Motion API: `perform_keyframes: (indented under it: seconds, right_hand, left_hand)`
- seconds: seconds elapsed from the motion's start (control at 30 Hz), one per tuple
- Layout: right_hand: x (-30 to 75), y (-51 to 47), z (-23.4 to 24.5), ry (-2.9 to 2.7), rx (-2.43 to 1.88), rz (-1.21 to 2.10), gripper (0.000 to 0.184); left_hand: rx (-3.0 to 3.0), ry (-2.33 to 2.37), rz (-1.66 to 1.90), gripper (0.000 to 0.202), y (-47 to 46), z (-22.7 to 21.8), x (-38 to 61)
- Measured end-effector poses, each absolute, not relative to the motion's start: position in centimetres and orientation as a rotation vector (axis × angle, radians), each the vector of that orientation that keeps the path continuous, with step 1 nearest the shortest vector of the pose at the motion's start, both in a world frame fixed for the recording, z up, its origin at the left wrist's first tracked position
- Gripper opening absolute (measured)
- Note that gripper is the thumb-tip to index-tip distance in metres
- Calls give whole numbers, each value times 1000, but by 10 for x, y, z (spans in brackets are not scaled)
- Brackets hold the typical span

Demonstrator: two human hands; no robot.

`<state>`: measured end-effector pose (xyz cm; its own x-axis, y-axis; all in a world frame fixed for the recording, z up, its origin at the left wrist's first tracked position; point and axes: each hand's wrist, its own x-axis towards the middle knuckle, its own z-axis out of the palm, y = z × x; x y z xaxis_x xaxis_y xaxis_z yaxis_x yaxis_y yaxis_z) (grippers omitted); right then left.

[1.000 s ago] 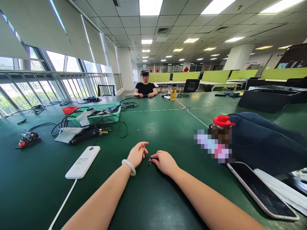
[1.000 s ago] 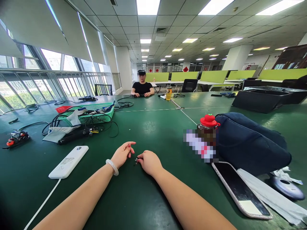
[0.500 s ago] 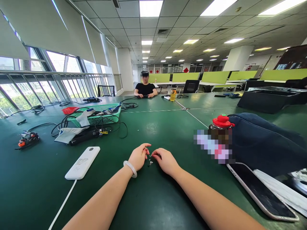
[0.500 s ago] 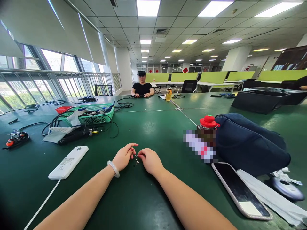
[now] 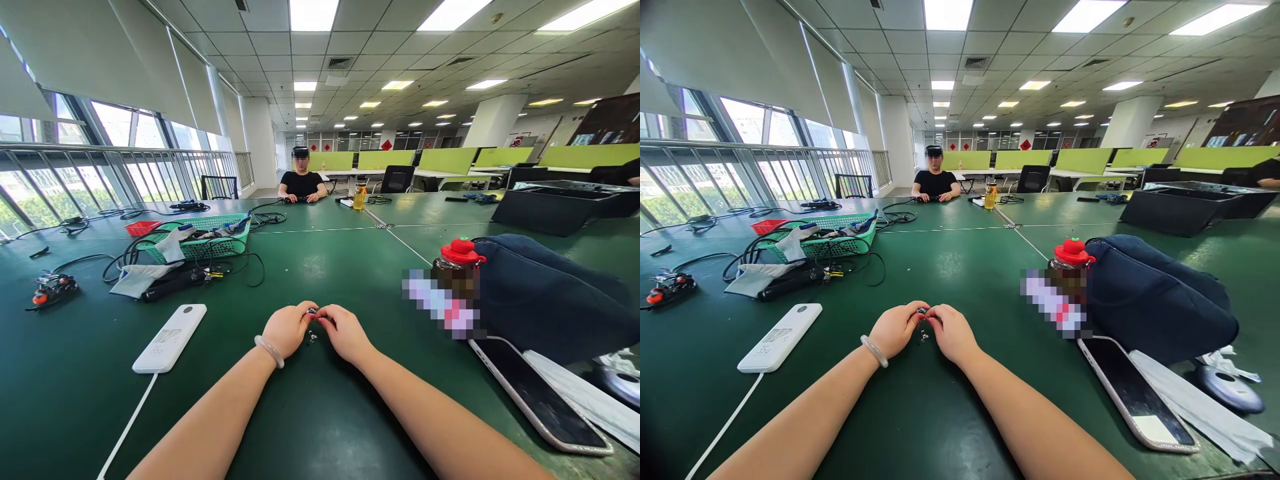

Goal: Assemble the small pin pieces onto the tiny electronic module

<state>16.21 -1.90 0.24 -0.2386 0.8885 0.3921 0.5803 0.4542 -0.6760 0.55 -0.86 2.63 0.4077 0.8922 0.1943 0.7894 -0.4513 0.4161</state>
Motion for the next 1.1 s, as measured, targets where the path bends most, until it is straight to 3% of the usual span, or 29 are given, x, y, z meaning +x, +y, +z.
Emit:
perform_keyframes:
  seconds: [0.43, 1.1]
  right_hand:
    - [162, -14, -4, -1803, -1337, 689, 21]
    - [162, -16, -5, -1866, -1268, 580, 17]
  left_hand:
    - [2395, 1328, 554, 33, -10, 22, 6]
    - [2440, 1202, 573, 45, -12, 20, 4]
